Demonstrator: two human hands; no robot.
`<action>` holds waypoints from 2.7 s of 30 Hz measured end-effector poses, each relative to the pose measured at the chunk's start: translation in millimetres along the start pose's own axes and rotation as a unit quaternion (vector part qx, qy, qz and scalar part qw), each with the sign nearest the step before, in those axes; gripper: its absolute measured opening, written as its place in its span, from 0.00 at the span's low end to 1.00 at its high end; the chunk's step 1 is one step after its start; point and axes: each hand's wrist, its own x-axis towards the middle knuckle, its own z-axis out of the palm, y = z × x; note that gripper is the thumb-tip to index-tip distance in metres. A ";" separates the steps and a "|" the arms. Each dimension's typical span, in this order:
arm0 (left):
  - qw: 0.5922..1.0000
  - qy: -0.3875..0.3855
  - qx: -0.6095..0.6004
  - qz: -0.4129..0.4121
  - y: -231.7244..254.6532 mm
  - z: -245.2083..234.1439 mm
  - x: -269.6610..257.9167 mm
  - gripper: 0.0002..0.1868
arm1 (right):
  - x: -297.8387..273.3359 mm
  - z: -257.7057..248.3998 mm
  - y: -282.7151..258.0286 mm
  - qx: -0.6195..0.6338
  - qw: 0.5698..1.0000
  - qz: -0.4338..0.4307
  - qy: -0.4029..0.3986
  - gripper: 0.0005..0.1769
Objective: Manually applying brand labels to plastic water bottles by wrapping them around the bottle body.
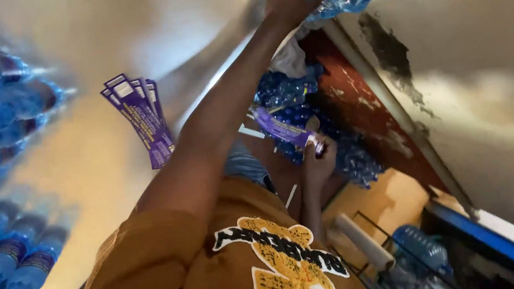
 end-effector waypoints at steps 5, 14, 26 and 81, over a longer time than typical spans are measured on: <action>0.998 -0.017 0.047 0.035 14.0 -89.7 -25.1 0.33 | 22.8 4.9 -50.1 0.040 0.997 -0.062 -0.011 0.26; 0.953 -0.058 0.037 -0.294 -89.3 -220.3 -170.8 0.37 | 34.4 81.6 -193.0 0.229 0.933 -0.125 -0.248 0.38; 0.859 0.062 -0.141 -0.489 -14.8 -262.1 -250.6 0.29 | 24.4 183.7 -126.0 0.288 0.867 -0.024 -0.407 0.38; 0.825 0.239 -0.209 -0.468 -80.1 -219.5 -276.0 0.16 | -29.1 268.0 -101.6 0.315 0.871 0.062 -0.372 0.21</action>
